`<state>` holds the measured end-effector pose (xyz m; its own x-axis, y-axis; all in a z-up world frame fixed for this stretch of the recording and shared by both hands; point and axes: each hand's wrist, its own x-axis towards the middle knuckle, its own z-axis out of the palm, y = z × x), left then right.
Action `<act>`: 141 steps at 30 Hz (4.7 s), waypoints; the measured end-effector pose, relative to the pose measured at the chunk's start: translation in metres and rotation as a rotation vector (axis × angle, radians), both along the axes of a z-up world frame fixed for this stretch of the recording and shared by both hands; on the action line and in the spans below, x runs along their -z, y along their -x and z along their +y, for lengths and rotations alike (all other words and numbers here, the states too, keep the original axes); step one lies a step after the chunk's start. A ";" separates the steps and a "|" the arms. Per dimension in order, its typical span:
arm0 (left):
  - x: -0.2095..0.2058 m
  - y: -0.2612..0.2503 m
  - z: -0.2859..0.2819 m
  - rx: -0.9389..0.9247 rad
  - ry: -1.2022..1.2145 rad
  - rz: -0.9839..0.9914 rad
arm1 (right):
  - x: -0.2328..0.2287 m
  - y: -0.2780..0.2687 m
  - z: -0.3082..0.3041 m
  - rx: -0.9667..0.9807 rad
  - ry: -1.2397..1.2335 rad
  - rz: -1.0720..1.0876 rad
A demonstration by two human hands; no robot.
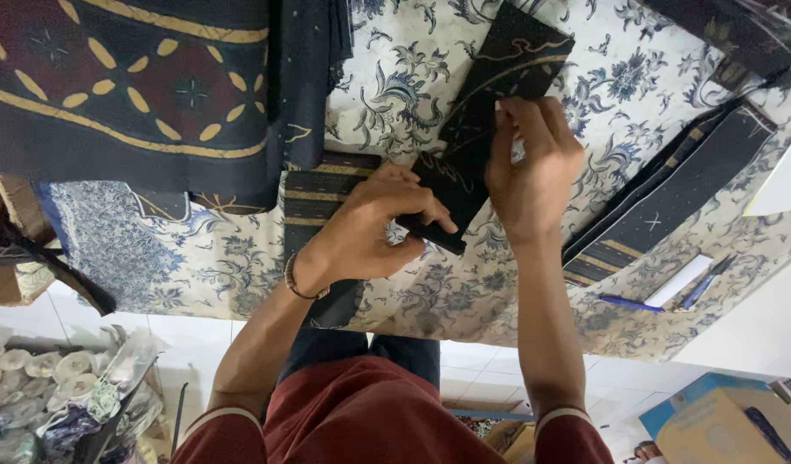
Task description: The person folds several dark patterned fabric pieces on a floral-patterned table. They align edges, fold the items in half, and place them in a neat stack. The person handles each piece individually and arranges them on the table.
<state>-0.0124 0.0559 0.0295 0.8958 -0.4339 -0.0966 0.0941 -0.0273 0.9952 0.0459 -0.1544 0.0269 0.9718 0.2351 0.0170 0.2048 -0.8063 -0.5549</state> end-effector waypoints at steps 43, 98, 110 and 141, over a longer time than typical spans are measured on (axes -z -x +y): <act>-0.014 0.147 -0.012 -0.679 -1.224 0.277 | 0.009 0.132 -0.089 0.411 -0.389 0.133; 0.045 0.107 -0.153 -0.766 -1.260 -0.421 | 0.016 0.111 -0.364 0.598 -0.230 0.077; 0.037 0.104 -0.143 -0.793 -1.239 -0.288 | -0.014 0.066 -0.327 0.427 0.011 -0.148; 0.036 0.105 -0.117 -0.662 -1.232 0.103 | 0.052 -0.206 0.018 -0.261 0.105 0.015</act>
<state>-0.1179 -0.0611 -0.0063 0.8638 0.4713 -0.1783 0.5032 -0.7887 0.3531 0.2520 -0.1360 -0.0253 0.8779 0.4775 -0.0343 0.4059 -0.7805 -0.4755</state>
